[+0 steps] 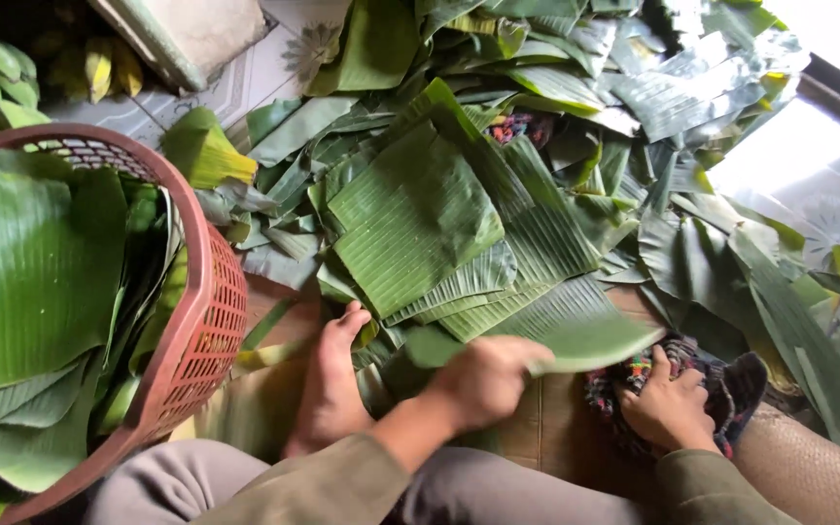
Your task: Cleaning and sorting banana leaves by wiping them with a cloth and placing them into a basket.
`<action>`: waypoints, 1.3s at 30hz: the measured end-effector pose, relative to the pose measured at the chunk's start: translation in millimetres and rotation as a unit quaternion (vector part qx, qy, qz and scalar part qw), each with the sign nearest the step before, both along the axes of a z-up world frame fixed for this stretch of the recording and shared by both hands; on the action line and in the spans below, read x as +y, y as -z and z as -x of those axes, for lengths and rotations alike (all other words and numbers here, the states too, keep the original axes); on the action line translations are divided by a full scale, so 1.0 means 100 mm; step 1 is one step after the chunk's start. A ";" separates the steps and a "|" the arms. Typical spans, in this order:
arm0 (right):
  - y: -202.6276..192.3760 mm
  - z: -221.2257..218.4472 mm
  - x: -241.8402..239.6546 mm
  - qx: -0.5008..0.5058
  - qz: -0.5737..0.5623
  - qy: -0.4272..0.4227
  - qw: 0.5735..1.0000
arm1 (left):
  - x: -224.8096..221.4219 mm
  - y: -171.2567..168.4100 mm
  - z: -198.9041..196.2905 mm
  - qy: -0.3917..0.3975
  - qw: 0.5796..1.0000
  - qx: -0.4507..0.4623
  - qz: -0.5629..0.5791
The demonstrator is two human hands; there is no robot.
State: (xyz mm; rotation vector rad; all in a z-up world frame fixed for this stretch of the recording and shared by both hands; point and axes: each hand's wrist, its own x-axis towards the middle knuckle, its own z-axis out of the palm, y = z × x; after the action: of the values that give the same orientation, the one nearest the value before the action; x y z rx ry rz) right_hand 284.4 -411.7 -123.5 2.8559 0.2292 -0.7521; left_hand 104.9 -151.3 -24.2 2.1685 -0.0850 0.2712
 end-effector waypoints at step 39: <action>0.37 2.38 0.65 -0.057 -0.383 -0.402 0.830 | 1.07 0.72 0.51 -0.257 0.904 0.110 -0.323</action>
State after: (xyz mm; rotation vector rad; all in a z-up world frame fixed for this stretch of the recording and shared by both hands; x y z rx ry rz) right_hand 46.6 -346.8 -160.1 2.9166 1.9404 -0.3199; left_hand 53.9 -44.6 -96.5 2.8435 0.6170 0.3233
